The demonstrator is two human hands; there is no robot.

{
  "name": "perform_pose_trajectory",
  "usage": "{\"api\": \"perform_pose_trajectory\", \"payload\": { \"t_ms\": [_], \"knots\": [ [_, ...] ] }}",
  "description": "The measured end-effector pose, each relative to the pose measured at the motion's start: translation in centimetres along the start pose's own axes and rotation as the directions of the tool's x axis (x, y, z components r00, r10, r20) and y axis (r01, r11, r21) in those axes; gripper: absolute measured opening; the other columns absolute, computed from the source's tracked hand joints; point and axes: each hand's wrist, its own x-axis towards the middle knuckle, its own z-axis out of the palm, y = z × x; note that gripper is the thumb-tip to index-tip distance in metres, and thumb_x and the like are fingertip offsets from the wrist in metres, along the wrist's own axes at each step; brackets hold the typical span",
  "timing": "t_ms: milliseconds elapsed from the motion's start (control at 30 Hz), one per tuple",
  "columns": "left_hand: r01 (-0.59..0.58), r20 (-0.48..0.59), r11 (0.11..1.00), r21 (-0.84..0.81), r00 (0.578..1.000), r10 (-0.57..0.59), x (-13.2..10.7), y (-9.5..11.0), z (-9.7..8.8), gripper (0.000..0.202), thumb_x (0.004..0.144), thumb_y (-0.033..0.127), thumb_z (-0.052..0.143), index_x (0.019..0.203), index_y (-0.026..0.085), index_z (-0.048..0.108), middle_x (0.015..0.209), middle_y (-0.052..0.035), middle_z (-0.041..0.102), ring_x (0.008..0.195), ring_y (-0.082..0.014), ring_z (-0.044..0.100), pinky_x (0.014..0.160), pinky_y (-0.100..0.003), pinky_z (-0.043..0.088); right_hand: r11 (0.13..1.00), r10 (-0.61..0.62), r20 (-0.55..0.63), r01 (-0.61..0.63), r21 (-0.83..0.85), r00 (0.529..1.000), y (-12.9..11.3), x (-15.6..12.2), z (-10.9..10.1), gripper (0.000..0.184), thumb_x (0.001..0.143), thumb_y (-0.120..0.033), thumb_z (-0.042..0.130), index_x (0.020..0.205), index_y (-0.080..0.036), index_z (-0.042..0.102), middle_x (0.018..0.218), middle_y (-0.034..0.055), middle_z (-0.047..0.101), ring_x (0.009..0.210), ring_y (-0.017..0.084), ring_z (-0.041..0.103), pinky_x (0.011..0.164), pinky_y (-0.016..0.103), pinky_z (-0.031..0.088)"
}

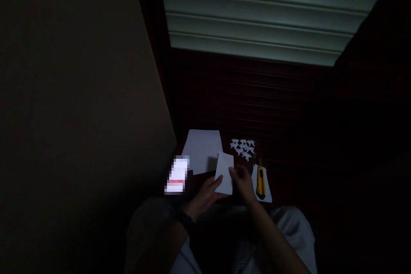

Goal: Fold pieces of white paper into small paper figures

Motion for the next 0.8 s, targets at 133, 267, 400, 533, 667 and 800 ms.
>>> {"api": "perform_pose_trajectory", "payload": {
  "t_ms": [133, 267, 400, 533, 667, 800],
  "knots": [
    [0.056, 0.021, 0.997, -0.051, 0.998, -0.055, -0.5, 0.2, -0.1, 0.043, 0.078, 0.04, 0.052, 0.112, 0.013, 0.052, 0.108, -0.0162, 0.058, 0.094, -0.0266, 0.057, 0.074, -0.041, 0.049, 0.978, 0.116, 0.174, -0.143, 0.151, 0.978, 1.5, 0.5, -0.4, 0.035, 0.065, -0.048, 0.06, 0.074, -0.014, 0.062, 0.067, 0.0056, 0.064, 0.062, 0.018, 0.057, 0.057, 0.027, 0.043],
    [0.084, -0.047, 0.996, -0.002, 0.995, -0.084, -0.1, -0.6, -1.4, 0.045, 0.076, 0.044, 0.053, 0.107, 0.012, 0.055, 0.102, -0.0163, 0.061, 0.085, -0.0254, 0.061, 0.072, -0.04, 0.051, 0.985, 0.098, 0.104, -0.111, 0.131, 0.99, 2.0, 0.6, -0.8, 0.035, 0.061, -0.048, 0.064, 0.068, -0.013, 0.062, 0.063, 0.0043, 0.063, 0.057, 0.017, 0.055, 0.052, 0.025, 0.04],
    [0.094, -0.082, 0.99, 0.105, 0.993, -0.085, 0.2, -1.8, -2.8, 0.043, 0.071, 0.043, 0.06, 0.097, 0.009, 0.059, 0.097, -0.0172, 0.063, 0.074, -0.0252, 0.064, 0.071, -0.042, 0.05, 0.986, 0.104, 0.057, -0.111, 0.122, 0.993, 1.7, 0.7, -1.0, 0.039, 0.061, -0.05, 0.063, 0.074, -0.013, 0.063, 0.064, 0.0042, 0.063, 0.056, 0.017, 0.054, 0.05, 0.024, 0.039],
    [0.101, -0.078, 0.983, 0.156, 0.993, -0.089, 0.2, -2.5, -3.3, 0.042, 0.062, 0.039, 0.069, 0.089, 0.007, 0.061, 0.091, -0.0164, 0.065, 0.072, -0.0248, 0.065, 0.072, -0.04, 0.05, 0.988, 0.101, 0.072, -0.109, 0.108, 0.992, 1.4, 1.1, -1.2, 0.036, 0.061, -0.049, 0.063, 0.062, -0.014, 0.06, 0.056, 0.0012, 0.059, 0.05, 0.013, 0.049, 0.047, 0.022, 0.035],
    [0.092, -0.07, 0.981, 0.173, 0.994, -0.081, 0.2, -2.7, -3.4, 0.041, 0.06, 0.038, 0.07, 0.087, 0.008, 0.062, 0.091, -0.0161, 0.065, 0.075, -0.0248, 0.064, 0.072, -0.039, 0.05, 0.988, 0.11, 0.045, -0.114, 0.105, 0.993, 1.6, 1.7, -1.3, 0.036, 0.058, -0.049, 0.064, 0.055, -0.014, 0.057, 0.05, -0.0009, 0.054, 0.046, 0.011, 0.045, 0.045, 0.022, 0.032],
    [0.116, -0.08, 0.977, 0.178, 0.991, -0.103, 0.3, -2.9, -3.9, 0.04, 0.059, 0.037, 0.071, 0.085, 0.007, 0.061, 0.087, -0.0156, 0.066, 0.072, -0.0245, 0.064, 0.072, -0.041, 0.049, 0.98, 0.114, 0.04, -0.119, 0.16, 0.993, 1.8, 2.3, -1.2, 0.034, 0.06, -0.047, 0.064, 0.06, -0.013, 0.06, 0.057, 0.0013, 0.059, 0.052, 0.013, 0.05, 0.049, 0.023, 0.035]
  ]
}}
